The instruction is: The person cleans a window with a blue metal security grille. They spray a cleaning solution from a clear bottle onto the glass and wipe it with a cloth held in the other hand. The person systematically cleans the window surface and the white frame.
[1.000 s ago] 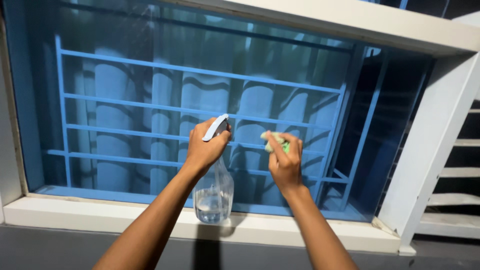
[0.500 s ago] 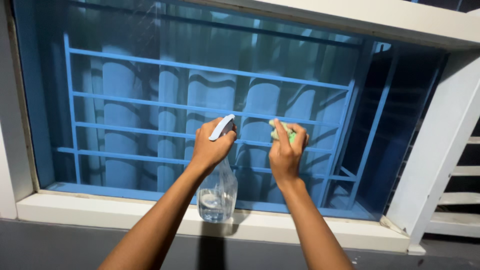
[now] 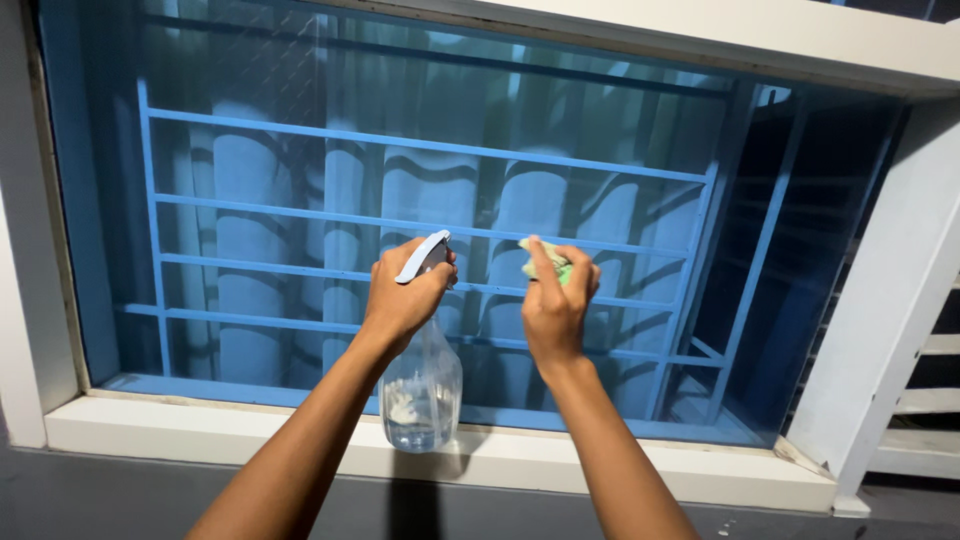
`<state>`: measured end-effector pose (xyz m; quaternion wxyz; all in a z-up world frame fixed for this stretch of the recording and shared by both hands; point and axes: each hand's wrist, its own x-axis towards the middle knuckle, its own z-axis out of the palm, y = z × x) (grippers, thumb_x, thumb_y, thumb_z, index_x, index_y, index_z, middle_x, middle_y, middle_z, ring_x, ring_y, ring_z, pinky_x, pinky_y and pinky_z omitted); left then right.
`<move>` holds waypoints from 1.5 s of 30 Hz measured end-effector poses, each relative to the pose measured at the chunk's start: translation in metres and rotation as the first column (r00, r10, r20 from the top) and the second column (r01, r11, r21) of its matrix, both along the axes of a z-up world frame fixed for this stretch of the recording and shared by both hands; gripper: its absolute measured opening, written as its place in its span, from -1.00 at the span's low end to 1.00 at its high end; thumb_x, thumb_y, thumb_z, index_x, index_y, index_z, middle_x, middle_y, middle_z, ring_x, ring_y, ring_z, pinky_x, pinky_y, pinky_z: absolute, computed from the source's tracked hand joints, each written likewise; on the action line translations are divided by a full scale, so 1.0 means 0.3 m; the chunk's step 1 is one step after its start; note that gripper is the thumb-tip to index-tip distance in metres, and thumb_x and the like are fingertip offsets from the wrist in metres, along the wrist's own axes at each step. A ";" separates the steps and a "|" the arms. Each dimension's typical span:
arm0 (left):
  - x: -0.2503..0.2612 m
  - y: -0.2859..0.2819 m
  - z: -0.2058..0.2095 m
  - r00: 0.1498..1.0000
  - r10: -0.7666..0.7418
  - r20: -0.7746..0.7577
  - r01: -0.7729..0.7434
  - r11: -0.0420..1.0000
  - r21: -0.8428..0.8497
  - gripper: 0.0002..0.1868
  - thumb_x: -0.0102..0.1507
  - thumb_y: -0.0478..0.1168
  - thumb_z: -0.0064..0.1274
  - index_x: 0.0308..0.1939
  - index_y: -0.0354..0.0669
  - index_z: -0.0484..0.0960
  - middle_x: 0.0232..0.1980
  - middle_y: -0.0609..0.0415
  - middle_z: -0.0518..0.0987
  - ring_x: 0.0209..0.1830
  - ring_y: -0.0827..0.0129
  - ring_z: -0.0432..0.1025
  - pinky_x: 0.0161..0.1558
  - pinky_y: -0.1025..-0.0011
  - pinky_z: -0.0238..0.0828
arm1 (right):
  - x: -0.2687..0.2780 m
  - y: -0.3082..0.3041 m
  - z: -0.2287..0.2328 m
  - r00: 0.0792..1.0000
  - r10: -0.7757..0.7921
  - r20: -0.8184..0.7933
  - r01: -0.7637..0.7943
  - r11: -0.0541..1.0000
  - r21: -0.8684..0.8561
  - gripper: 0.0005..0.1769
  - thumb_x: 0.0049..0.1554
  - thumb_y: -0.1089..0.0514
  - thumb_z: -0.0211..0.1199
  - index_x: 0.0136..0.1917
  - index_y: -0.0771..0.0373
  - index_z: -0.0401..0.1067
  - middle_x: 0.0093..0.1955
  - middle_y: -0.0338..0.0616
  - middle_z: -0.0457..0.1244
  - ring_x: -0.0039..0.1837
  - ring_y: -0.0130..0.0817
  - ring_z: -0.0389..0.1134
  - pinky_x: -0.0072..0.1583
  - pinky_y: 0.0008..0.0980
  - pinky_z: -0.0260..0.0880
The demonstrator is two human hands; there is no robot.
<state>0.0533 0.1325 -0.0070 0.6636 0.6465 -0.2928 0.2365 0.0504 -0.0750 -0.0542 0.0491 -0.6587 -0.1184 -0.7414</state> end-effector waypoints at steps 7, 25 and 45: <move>-0.001 0.032 -0.015 1.000 0.017 0.017 -0.017 0.999 0.036 -0.78 0.07 -0.25 0.03 -0.29 -0.28 0.70 -0.43 0.02 0.68 -0.39 0.35 0.57 -0.27 0.39 0.46 | -0.066 -0.024 -0.056 0.994 -0.011 -0.112 -0.007 0.988 -0.157 -0.39 -0.04 0.46 0.25 0.27 0.12 0.56 0.16 0.06 0.22 0.20 0.05 0.23 0.24 -0.06 0.25; 0.017 0.048 -0.030 0.994 0.080 0.069 -0.086 0.992 0.096 -0.74 0.06 -0.19 0.02 -0.29 -0.24 0.70 -0.43 -0.01 0.69 -0.40 0.28 0.59 -0.27 0.36 0.47 | -0.017 0.054 0.024 0.997 0.061 -0.055 -0.064 0.997 -0.037 -0.41 -0.01 0.50 0.19 0.25 0.14 0.55 0.17 0.04 0.27 0.22 0.06 0.24 0.28 -0.07 0.30; 0.066 0.133 0.036 1.000 -0.020 0.005 0.020 0.998 -0.062 -0.81 0.11 -0.29 0.03 -0.29 -0.27 0.70 -0.42 0.11 0.67 -0.44 0.52 0.52 -0.39 0.49 0.41 | 0.099 0.211 0.279 0.993 0.108 0.047 -0.102 0.988 -0.120 -0.41 -0.01 0.51 0.21 0.25 0.15 0.57 0.21 0.02 0.27 0.25 0.06 0.25 0.30 -0.07 0.29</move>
